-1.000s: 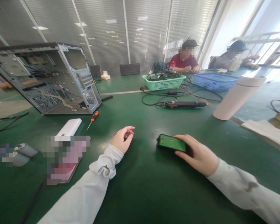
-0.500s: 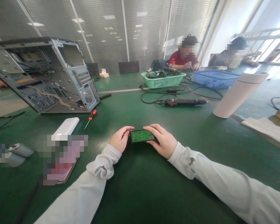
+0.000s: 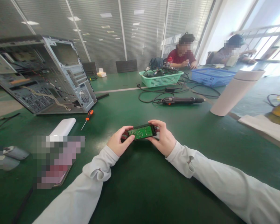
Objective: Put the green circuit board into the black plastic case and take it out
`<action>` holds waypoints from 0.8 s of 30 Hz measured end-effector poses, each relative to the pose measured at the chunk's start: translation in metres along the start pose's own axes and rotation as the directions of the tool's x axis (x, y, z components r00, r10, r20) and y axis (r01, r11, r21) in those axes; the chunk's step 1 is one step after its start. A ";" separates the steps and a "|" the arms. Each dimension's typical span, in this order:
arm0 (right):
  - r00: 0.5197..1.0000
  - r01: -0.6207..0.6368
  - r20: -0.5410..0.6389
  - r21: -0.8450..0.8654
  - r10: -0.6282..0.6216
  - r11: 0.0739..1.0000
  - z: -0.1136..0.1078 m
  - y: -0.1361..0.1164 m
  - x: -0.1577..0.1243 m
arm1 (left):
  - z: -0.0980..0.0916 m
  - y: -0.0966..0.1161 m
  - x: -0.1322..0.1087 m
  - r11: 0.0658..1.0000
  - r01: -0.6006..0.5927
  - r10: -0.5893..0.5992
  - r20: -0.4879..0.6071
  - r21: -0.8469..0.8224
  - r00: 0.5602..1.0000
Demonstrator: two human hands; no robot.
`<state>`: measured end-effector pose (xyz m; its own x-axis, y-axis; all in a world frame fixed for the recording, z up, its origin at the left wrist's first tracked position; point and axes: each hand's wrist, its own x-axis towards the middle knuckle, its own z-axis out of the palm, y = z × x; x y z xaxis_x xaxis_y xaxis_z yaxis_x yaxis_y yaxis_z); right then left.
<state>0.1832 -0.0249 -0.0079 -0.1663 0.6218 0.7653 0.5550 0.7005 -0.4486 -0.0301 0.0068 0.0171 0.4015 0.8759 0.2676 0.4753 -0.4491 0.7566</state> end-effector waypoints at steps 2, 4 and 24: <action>0.999 0.035 -0.020 0.040 -0.034 0.999 0.000 -0.001 0.001 | 0.000 0.000 0.000 1.000 -0.008 0.008 0.000 -0.006 1.000; 0.998 0.056 0.007 0.032 -0.056 0.998 -0.002 -0.004 0.003 | -0.001 0.000 0.000 1.000 -0.015 0.015 -0.001 -0.015 1.000; 0.815 -0.575 0.341 0.367 0.469 0.731 -0.005 0.014 0.007 | -0.001 -0.003 0.000 0.998 -0.064 0.064 0.148 -0.006 0.987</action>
<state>0.1941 -0.0129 -0.0067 -0.1535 0.9545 0.2556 0.2023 0.2836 -0.9374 -0.0324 0.0080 0.0155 0.5423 0.8097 0.2242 0.4440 -0.5028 0.7417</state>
